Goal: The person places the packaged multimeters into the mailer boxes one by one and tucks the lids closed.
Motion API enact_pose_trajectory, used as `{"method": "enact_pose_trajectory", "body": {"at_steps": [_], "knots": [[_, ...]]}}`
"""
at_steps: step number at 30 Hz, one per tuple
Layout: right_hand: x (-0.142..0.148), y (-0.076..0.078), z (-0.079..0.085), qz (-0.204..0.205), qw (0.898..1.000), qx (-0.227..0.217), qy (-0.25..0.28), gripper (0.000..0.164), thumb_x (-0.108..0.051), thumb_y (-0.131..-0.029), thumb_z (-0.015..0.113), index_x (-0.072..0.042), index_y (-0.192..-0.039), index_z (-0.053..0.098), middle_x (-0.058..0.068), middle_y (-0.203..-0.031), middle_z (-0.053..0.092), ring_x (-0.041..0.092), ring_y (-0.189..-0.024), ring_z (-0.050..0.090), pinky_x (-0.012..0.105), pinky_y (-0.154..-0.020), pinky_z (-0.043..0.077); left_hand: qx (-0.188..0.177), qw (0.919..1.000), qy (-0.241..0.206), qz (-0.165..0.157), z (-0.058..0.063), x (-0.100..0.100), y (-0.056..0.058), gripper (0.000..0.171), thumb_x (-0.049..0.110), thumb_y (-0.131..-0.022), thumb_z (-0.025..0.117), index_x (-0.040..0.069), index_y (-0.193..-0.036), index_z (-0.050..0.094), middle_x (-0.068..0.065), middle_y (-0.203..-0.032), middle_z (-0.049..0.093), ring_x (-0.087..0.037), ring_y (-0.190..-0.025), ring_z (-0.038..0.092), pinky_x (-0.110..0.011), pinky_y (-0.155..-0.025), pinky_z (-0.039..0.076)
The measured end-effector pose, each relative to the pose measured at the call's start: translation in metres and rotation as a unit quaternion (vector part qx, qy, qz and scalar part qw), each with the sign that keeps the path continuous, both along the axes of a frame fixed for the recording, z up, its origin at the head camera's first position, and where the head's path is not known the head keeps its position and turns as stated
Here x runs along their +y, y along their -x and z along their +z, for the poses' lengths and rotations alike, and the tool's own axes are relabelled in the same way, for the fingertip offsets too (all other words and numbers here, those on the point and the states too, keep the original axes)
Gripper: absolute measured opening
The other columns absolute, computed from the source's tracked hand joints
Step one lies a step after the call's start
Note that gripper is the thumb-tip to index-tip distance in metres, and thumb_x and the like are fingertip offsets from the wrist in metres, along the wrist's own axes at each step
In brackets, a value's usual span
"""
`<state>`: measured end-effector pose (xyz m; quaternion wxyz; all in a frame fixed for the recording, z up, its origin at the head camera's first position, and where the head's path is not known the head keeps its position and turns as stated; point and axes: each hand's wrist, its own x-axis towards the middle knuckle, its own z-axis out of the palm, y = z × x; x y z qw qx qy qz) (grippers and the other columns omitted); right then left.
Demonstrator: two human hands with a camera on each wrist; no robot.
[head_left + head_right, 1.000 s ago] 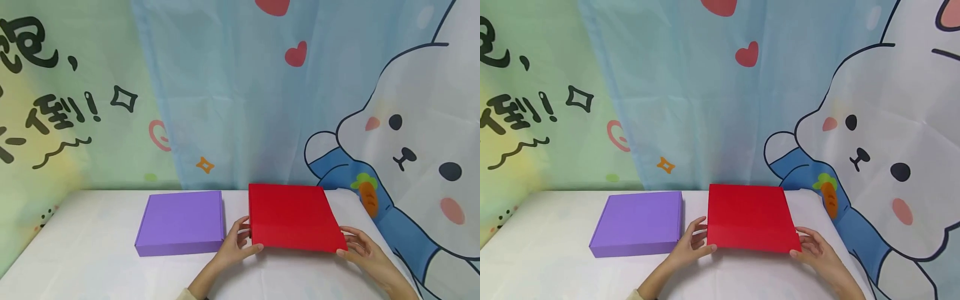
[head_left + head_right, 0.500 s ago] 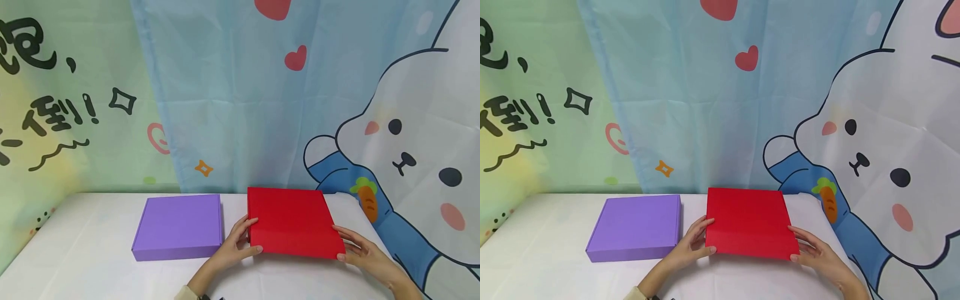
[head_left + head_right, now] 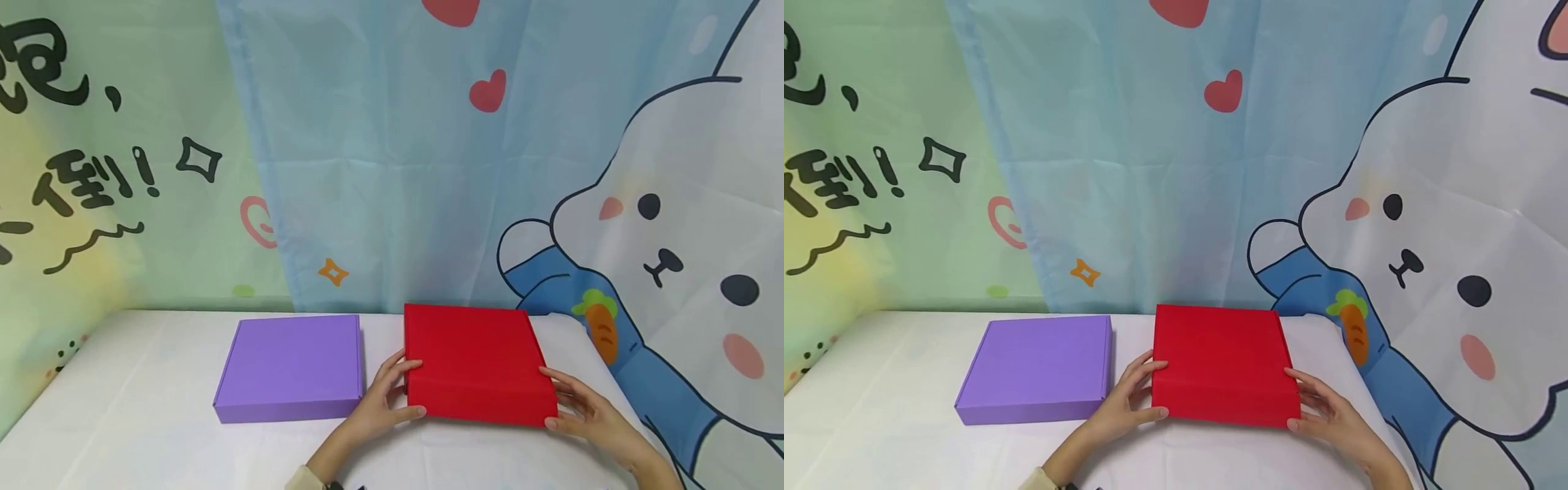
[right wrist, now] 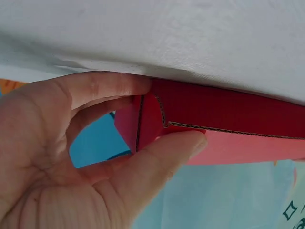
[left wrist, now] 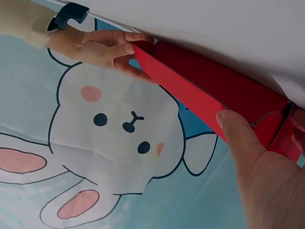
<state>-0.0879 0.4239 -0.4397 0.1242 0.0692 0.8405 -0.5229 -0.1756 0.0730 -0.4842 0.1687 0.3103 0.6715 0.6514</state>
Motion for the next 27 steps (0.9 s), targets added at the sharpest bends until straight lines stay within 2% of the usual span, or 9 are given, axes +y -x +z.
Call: {"method": "enact_pose_trajectory", "body": {"at_steps": [3,6,11,13,17,20,24,27], "knots": [[0.001,0.005,0.0,-0.002,1.0,-0.009,-0.007,0.081,-0.028,-0.083,0.07,-0.019,-0.148,0.022,0.024,-0.144,0.027,0.044,-0.129,0.031,0.047,-0.095,0.048,0.009,0.9999,0.002,0.007,0.001,-0.001,0.001,0.064,0.012,-0.083,0.07,0.021,-0.138,0.04,-0.001,-0.154,0.011,-0.023,-0.137,0.026,-0.036,-0.109,0.036],[0.0,0.008,0.001,-0.004,1.0,-0.006,-0.004,0.083,-0.026,-0.08,0.073,-0.018,-0.147,0.024,0.025,-0.143,0.028,0.045,-0.128,0.031,0.047,-0.091,0.05,0.018,0.9997,0.006,0.019,0.0,-0.001,0.002,0.063,0.013,-0.082,0.071,0.021,-0.137,0.042,0.0,-0.154,0.013,-0.022,-0.137,0.026,-0.037,-0.109,0.035],[-0.002,0.011,0.002,-0.008,1.0,0.011,0.012,0.081,-0.019,-0.078,0.074,-0.014,-0.144,0.026,0.026,-0.147,0.017,0.049,-0.127,0.028,0.043,-0.086,0.054,0.046,0.998,0.004,0.043,-0.006,0.003,0.005,0.061,0.011,-0.08,0.072,0.02,-0.134,0.045,-0.003,-0.152,0.018,-0.025,-0.135,0.03,-0.032,-0.103,0.042],[-0.002,0.012,0.002,-0.013,1.0,0.023,0.013,0.08,-0.017,-0.078,0.075,-0.011,-0.142,0.029,0.026,-0.148,0.016,0.048,-0.124,0.032,0.041,-0.083,0.055,0.054,0.997,0.007,0.056,-0.007,0.006,0.006,0.061,0.01,-0.079,0.073,0.019,-0.134,0.045,-0.005,-0.15,0.022,-0.026,-0.133,0.031,-0.03,-0.101,0.044],[-0.003,0.012,0.002,-0.026,0.999,0.039,0.005,0.075,-0.016,-0.076,0.076,-0.005,-0.138,0.035,0.027,-0.143,0.027,0.036,-0.114,0.049,0.036,-0.08,0.056,0.056,0.9948,0.015,0.084,-0.009,0.011,0.005,0.064,0.009,-0.077,0.074,0.019,-0.134,0.046,-0.007,-0.147,0.029,-0.027,-0.128,0.038,-0.028,-0.097,0.047],[-0.004,0.012,0.001,-0.041,0.999,0.024,0.011,0.072,-0.018,-0.077,0.075,-0.011,-0.138,0.038,0.027,-0.142,0.029,0.028,-0.111,0.051,0.035,-0.081,0.056,0.057,0.993,0.015,0.103,-0.01,0.014,0.004,0.063,0.009,-0.076,0.075,0.017,-0.132,0.048,-0.009,-0.144,0.032,-0.028,-0.124,0.043,-0.03,-0.094,0.049],[-0.007,0.01,0.0,-0.074,0.997,0.003,0.02,0.068,-0.022,-0.077,0.076,-0.025,-0.137,0.045,0.026,-0.145,0.028,0.022,-0.109,0.052,0.035,-0.084,0.055,0.059,0.991,0.009,0.12,-0.01,0.017,0.004,0.06,0.007,-0.075,0.076,0.015,-0.129,0.052,-0.011,-0.143,0.036,-0.03,-0.121,0.047,-0.036,-0.092,0.051],[-0.011,0.012,0.001,-0.095,0.995,0.007,0.014,0.068,-0.026,-0.075,0.078,-0.026,-0.136,0.047,0.025,-0.144,0.03,0.015,-0.104,0.055,0.033,-0.084,0.055,0.062,0.9886,0.006,0.137,-0.008,0.018,0.004,0.058,0.006,-0.074,0.076,0.014,-0.127,0.054,-0.012,-0.141,0.039,-0.03,-0.119,0.05,-0.037,-0.09,0.052]]}}
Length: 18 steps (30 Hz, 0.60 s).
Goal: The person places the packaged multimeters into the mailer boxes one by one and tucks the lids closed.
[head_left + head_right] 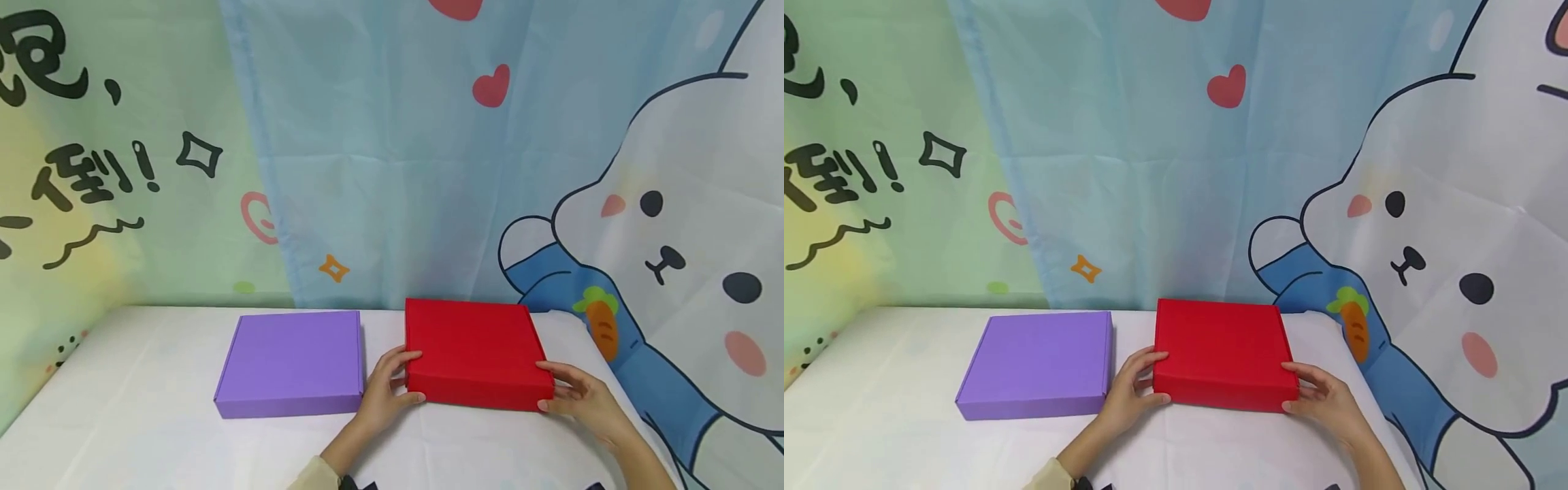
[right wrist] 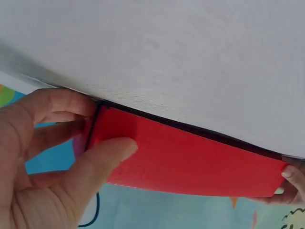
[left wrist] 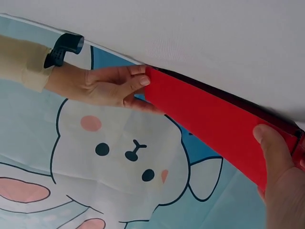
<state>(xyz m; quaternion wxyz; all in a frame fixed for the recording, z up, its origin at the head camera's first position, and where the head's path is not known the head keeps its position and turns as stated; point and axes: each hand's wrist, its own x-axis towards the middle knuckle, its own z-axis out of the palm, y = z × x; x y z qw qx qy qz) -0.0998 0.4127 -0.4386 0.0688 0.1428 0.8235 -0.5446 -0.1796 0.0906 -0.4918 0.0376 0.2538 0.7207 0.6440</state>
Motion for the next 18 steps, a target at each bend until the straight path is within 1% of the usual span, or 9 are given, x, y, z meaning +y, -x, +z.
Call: {"method": "enact_pose_trajectory", "body": {"at_steps": [3,5,8,12,18], "knots": [[-0.0024,0.0025,0.0009,-0.017,1.0,0.007,-0.013,0.07,-0.026,-0.074,0.079,-0.02,-0.137,0.047,0.025,-0.143,0.033,0.01,-0.099,0.058,0.031,-0.083,0.055,0.012,0.9997,0.004,0.022,0.0021,0.002,0.0008,0.056,0.004,-0.073,0.076,0.013,-0.124,0.056,-0.014,-0.139,0.041,-0.031,-0.117,0.053,-0.035,-0.087,0.053],[-0.0032,0.0037,0.001,-0.026,0.999,0.01,-0.021,0.07,-0.025,-0.074,0.079,-0.017,-0.136,0.048,0.026,-0.142,0.034,0.009,-0.097,0.058,0.03,-0.082,0.055,0.018,0.9991,0.008,0.038,0.0035,0.003,0.0011,0.055,0.002,-0.072,0.076,0.012,-0.122,0.058,-0.016,-0.138,0.043,-0.031,-0.115,0.056,-0.034,-0.085,0.054],[-0.0044,0.0046,0.0002,-0.038,0.999,0.009,-0.029,0.07,-0.027,-0.073,0.079,-0.017,-0.135,0.049,0.026,-0.142,0.035,0.008,-0.095,0.059,0.028,-0.081,0.055,0.022,0.998,0.016,0.056,0.0041,0.0041,0.0013,0.055,0.0,-0.07,0.077,0.011,-0.121,0.06,-0.017,-0.136,0.046,-0.032,-0.112,0.058,-0.031,-0.083,0.055],[-0.0062,0.0031,-0.0011,-0.049,0.998,0.005,-0.031,0.07,-0.029,-0.072,0.079,-0.018,-0.135,0.05,0.025,-0.142,0.037,0.007,-0.095,0.061,0.027,-0.082,0.055,0.017,0.9976,0.017,0.065,0.0032,0.0058,0.0017,0.054,-0.001,-0.069,0.077,0.01,-0.12,0.062,-0.017,-0.135,0.048,-0.032,-0.111,0.059,-0.03,-0.083,0.055],[-0.0103,0.0007,-0.0013,-0.068,0.997,0.012,-0.039,0.071,-0.029,-0.071,0.08,-0.016,-0.134,0.051,0.026,-0.14,0.039,0.008,-0.092,0.062,0.029,-0.083,0.055,0.022,0.9969,0.006,0.075,0.0028,0.0098,0.0055,0.051,-0.001,-0.069,0.077,0.009,-0.118,0.064,-0.017,-0.133,0.051,-0.033,-0.11,0.059,-0.032,-0.082,0.055]]}}
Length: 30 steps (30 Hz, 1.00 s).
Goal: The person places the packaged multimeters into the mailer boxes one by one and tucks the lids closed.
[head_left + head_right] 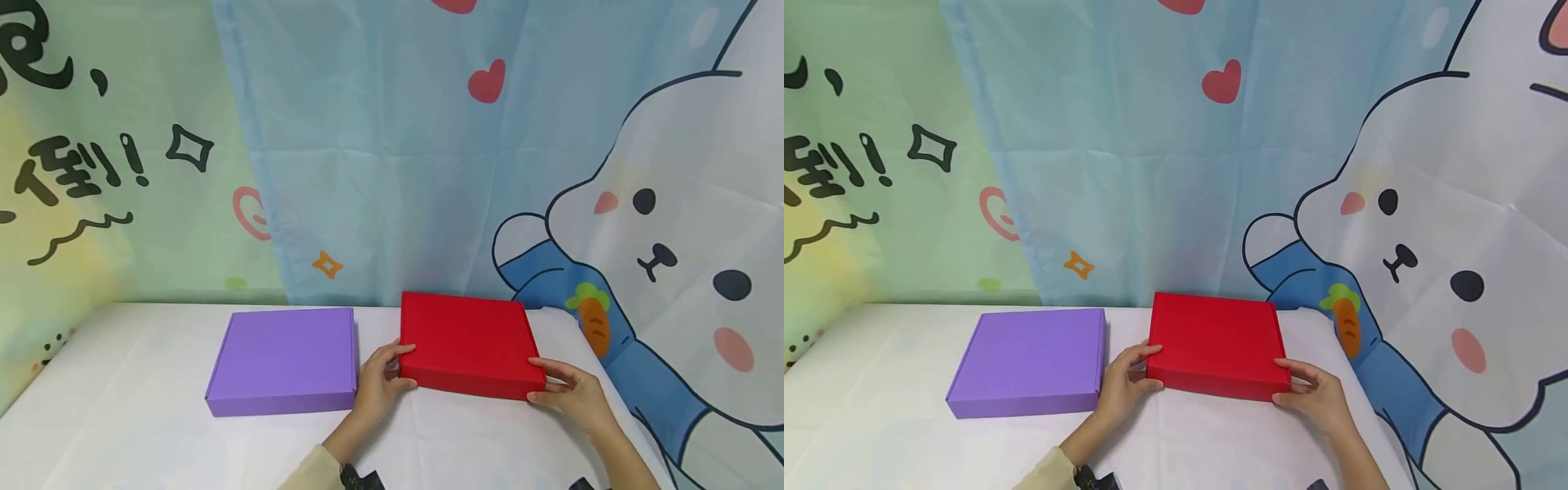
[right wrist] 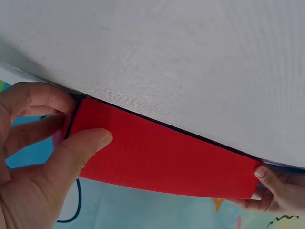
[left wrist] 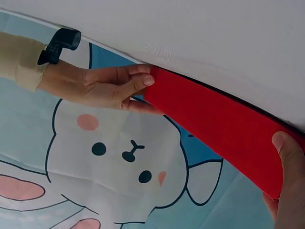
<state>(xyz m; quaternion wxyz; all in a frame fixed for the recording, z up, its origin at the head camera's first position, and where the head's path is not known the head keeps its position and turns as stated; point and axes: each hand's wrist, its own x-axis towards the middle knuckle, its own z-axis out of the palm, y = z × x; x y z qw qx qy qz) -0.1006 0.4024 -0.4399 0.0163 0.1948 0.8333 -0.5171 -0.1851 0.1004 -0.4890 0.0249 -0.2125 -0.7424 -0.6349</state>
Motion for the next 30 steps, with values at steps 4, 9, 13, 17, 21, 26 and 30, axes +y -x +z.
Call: {"method": "enact_pose_trajectory", "body": {"at_steps": [4,9,13,17,21,26,30], "knots": [[-0.004,0.001,0.0,-0.005,1.0,0.004,-0.001,0.067,-0.024,-0.074,0.078,-0.012,-0.134,0.05,0.026,-0.139,0.04,0.005,-0.088,0.062,0.027,-0.08,0.055,0.007,0.9999,0.005,0.015,0.0,-0.001,0.001,0.052,-0.003,-0.068,0.077,0.01,-0.116,0.065,-0.017,-0.132,0.053,-0.032,-0.108,0.06,-0.031,-0.08,0.055],[-0.007,0.003,0.002,-0.005,1.0,0.005,-0.001,0.067,-0.021,-0.076,0.077,-0.009,-0.135,0.049,0.027,-0.138,0.04,0.006,-0.086,0.061,0.026,-0.079,0.056,0.013,0.9996,0.006,0.023,0.0,-0.001,0.002,0.054,-0.005,-0.065,0.078,0.009,-0.115,0.065,-0.017,-0.131,0.054,-0.032,-0.108,0.06,-0.03,-0.078,0.056],[-0.005,0.007,0.002,-0.004,1.0,0.004,-0.006,0.068,-0.023,-0.074,0.079,-0.009,-0.134,0.049,0.027,-0.137,0.041,0.007,-0.086,0.061,0.026,-0.079,0.056,0.012,0.9997,0.001,0.022,-0.002,0.0,0.004,0.054,-0.005,-0.066,0.078,0.008,-0.116,0.064,-0.018,-0.131,0.053,-0.034,-0.109,0.06,-0.032,-0.08,0.056],[-0.002,0.01,-0.002,-0.009,1.0,-0.004,-0.004,0.068,-0.025,-0.073,0.08,-0.014,-0.133,0.051,0.026,-0.138,0.04,0.007,-0.087,0.06,0.028,-0.08,0.056,0.011,0.9999,0.003,0.009,-0.007,0.003,0.006,0.054,-0.007,-0.069,0.075,0.009,-0.119,0.061,-0.018,-0.133,0.05,-0.034,-0.111,0.058,-0.035,-0.083,0.055],[-0.001,0.007,-0.006,-0.008,1.0,-0.013,0.004,0.066,-0.022,-0.077,0.076,-0.018,-0.136,0.048,0.026,-0.141,0.036,0.016,-0.097,0.06,0.03,-0.084,0.054,0.008,0.999,0.037,-0.023,-0.01,0.006,0.004,0.057,-0.009,-0.076,0.068,0.009,-0.127,0.053,-0.019,-0.139,0.042,-0.034,-0.118,0.052,-0.035,-0.087,0.053],[-0.007,0.004,-0.004,0.011,0.999,-0.028,-0.024,0.065,-0.021,-0.088,0.065,-0.009,-0.143,0.033,0.028,-0.144,0.029,0.043,-0.12,0.044,0.036,-0.088,0.053,-0.011,0.994,0.077,-0.076,-0.002,0.007,-0.002,0.06,-0.002,-0.081,0.065,0.003,-0.135,0.04,-0.021,-0.135,0.041,-0.031,-0.116,0.05,-0.036,-0.094,0.049],[-0.013,0.004,0.002,0.059,0.993,-0.043,-0.088,0.075,-0.029,-0.089,0.062,-0.001,-0.146,0.02,0.034,-0.145,0.016,0.052,-0.124,0.029,0.048,-0.091,0.049,-0.018,0.9926,0.087,-0.084,0.008,0.006,-0.012,0.052,0.003,-0.083,0.064,0.001,-0.131,0.044,-0.02,-0.129,0.047,-0.032,-0.112,0.056,-0.035,-0.091,0.051]]}}
